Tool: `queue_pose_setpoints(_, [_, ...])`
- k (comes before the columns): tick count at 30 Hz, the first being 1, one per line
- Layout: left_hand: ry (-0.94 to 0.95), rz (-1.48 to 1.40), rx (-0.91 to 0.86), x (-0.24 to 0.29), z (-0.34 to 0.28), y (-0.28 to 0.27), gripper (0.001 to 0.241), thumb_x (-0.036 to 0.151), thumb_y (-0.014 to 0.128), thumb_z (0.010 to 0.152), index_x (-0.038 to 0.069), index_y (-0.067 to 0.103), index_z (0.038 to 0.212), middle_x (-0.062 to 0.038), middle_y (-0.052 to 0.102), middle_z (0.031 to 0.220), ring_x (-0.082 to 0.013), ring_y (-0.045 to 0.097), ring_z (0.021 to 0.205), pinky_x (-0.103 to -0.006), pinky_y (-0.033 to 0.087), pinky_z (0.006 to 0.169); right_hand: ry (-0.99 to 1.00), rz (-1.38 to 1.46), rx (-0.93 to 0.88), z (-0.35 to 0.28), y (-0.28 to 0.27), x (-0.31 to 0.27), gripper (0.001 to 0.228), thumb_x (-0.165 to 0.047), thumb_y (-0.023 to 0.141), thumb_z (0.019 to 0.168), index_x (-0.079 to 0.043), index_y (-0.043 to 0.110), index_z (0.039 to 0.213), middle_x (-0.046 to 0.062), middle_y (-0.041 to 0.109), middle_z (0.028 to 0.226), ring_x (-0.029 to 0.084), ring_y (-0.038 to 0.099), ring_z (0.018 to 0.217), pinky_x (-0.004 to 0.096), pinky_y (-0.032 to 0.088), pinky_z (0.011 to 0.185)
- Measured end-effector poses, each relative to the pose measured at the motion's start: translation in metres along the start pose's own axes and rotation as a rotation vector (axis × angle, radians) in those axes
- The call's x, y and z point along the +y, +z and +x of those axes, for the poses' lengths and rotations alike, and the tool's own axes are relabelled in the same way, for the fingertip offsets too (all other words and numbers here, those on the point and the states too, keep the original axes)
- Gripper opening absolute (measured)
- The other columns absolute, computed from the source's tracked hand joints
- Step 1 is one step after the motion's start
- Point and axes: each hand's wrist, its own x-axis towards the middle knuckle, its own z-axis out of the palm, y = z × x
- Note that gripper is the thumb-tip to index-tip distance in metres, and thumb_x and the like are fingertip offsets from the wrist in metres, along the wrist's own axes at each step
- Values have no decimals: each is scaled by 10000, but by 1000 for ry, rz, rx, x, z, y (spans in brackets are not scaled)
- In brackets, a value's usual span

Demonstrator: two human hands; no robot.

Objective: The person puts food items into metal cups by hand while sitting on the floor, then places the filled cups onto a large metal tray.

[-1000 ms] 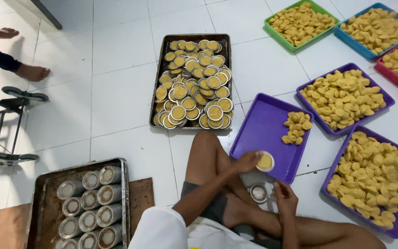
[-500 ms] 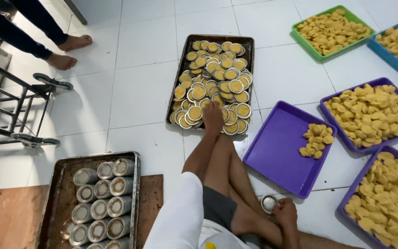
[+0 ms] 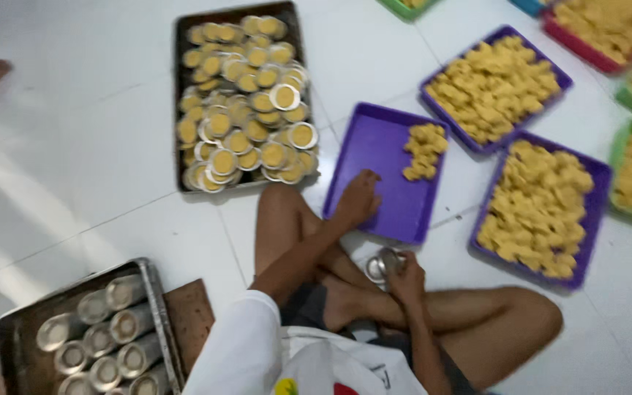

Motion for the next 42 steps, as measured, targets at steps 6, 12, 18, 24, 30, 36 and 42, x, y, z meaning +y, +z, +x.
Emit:
queue_pose_setpoints(6, [-195,246,-140,0,-7,-7,679,221,765,866,-83,482,1403,-374,375,1481,-556,499,1323,-554,468,1095,8,248,-20,14,-3,-12,268,-112,711,866,-32,617,1103,139,641,723,300,674,657,443,550,646])
queue_pose_setpoints(12, [-219,334,-117,1,30,10,748,456,726,905,-50,506,1410,-304,451,1439,-508,515,1311,-562,462,1057,154,333,-65,18,4,-22,211,-150,789,783,-78,729,972,152,732,866,273,741,748,436,587,691])
queue_pose_setpoints(18, [-267,245,11,19,84,64,542,516,685,872,40,626,1126,-160,548,1122,-414,667,969,-533,571,790,186,401,-93,23,5,-24,233,-31,785,739,-62,777,970,159,731,829,241,723,700,405,591,639])
queue_pose_setpoints(24, [-257,120,88,24,86,75,519,382,705,833,-36,597,1122,-252,565,1065,-513,666,934,-588,546,780,151,556,-46,32,10,-21,335,48,774,741,-14,775,1071,195,700,859,252,695,715,394,595,638])
queue_pose_setpoints(30, [-324,-326,-63,41,80,61,647,303,646,885,-1,365,1382,-318,690,1101,-552,677,1049,-627,545,899,234,624,-31,30,10,-22,297,24,799,795,-1,768,1089,187,654,875,252,681,736,418,586,620])
queue_pose_setpoints(36, [-941,-919,-210,26,74,48,358,492,604,815,170,698,942,-57,694,772,-262,715,711,-416,619,683,252,600,-31,22,5,-29,245,-59,785,870,-34,758,1112,147,592,895,228,658,730,412,578,633])
queue_pose_setpoints(42, [-892,-999,-401,17,60,-2,418,444,416,942,119,637,799,-25,555,617,-194,555,544,-356,521,600,215,578,-35,19,-4,-36,167,-37,768,869,-34,768,1036,73,603,736,210,631,511,329,571,502])
